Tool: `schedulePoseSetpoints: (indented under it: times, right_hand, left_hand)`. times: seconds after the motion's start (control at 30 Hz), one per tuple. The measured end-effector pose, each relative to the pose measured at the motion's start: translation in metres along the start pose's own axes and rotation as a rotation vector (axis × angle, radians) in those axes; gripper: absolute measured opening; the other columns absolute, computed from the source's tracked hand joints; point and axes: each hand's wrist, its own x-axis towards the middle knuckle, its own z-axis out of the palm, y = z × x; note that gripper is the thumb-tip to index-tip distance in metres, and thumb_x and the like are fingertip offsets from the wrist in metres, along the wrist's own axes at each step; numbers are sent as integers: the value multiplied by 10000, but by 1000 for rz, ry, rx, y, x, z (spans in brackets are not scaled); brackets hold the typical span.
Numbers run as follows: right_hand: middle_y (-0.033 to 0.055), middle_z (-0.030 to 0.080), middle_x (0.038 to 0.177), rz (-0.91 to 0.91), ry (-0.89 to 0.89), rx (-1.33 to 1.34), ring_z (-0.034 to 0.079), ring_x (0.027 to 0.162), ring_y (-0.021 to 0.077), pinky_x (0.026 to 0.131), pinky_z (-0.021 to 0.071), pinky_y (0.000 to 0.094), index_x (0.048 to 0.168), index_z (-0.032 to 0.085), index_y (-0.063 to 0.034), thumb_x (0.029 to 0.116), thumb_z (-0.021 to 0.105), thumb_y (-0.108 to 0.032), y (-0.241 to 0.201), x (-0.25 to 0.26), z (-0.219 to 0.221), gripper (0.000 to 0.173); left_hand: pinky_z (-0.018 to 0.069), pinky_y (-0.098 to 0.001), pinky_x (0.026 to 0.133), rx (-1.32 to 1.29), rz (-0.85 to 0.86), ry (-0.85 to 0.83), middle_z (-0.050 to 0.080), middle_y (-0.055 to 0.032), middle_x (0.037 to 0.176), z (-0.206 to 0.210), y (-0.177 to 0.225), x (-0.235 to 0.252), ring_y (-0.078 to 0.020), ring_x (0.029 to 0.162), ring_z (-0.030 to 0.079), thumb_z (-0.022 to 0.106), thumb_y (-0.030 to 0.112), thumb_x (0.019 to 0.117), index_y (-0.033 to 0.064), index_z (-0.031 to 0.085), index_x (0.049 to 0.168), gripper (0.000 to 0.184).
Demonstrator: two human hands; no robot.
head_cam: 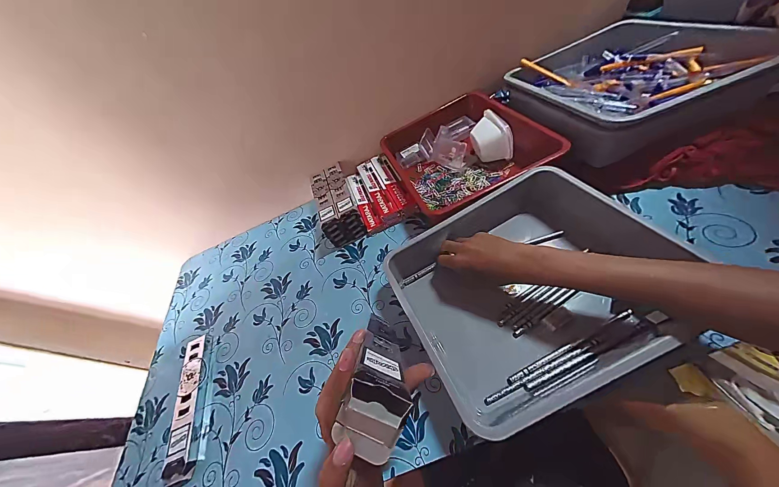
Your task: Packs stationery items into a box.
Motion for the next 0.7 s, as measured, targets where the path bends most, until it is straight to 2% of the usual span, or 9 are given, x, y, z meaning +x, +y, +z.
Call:
schedulePoseSetpoints:
  times: [0.07,0.13,0.2,0.3,0.4,0.47,0.57,0.67,0.7]
  right_hand:
    - [269,640,1089,94,-295,102,669,952,444,754,538,544,1153,674,56,982,555,61,24,12,28,208]
    - [252,635,1161,148,-458,157,666,974,432,771,527,552,1234,658,29,991,592,8,30,24,21,253]
    - [234,651,1151,119,-386,139,684,903,411,716,533,552,1213,669,3,969,615,-14,27,22,0,251]
    - [171,663,947,89,-213,124,682,788,344,618,525,490,1069,692,-13,940,623,-16,12,0,-38,147]
    - [87,625,801,261,-474,141,647,694,260,584,494,432,997,697,-61,984,637,-117,-15,-30,-78,83]
    - [65,624,753,358,-624,157,637,647,235,558,490,414,955,710,-76,973,667,-166,-28,-54,-84,102]
    - [82,652,806,357,-637,221,661,684,243,587,513,416,1029,724,-78,967,697,-206,-30,-82,-66,145]
    - [126,649,938,386,-667,217,673,787,283,669,540,442,1158,697,-66,973,683,-168,-29,-86,-44,212]
    - [137,643,963,404,-673,213,672,794,291,670,539,445,1177,686,-61,968,678,-139,-29,-85,-40,222]
  left_hand:
    - [478,-322,1089,-3,20,12,509,-11,1539,4,-1,1,-175,1411,490,470,428,1040,230,582,1440,461]
    - [480,-317,1089,45,46,15,510,11,1538,5,-1,1,-169,1419,482,446,446,1052,261,573,1444,452]
    - [488,-321,1086,8,1,7,519,4,1530,0,-1,0,-162,1409,493,476,455,1039,255,554,1467,479]
    - [461,-286,1106,222,-26,55,570,35,1478,-15,-7,-10,-130,1381,517,548,496,1003,283,525,1482,525]
    - [445,-263,1107,463,11,113,617,61,1422,-17,-10,-10,-105,1340,552,568,524,978,278,540,1461,543]
    - [441,-216,1108,816,53,138,617,155,1382,-13,-11,-9,-12,1293,564,677,374,975,281,506,1453,516]
    - [464,-225,1104,1047,68,166,602,203,1363,-10,-12,-10,42,1266,565,758,321,923,237,447,1478,642]
    - [471,-275,1102,1044,88,177,631,102,1348,-12,-12,-11,-25,1269,585,714,329,957,119,445,1472,618]
    - [482,-306,1097,1034,89,180,636,86,1350,-17,-11,-13,-57,1267,597,715,336,955,134,474,1455,591]
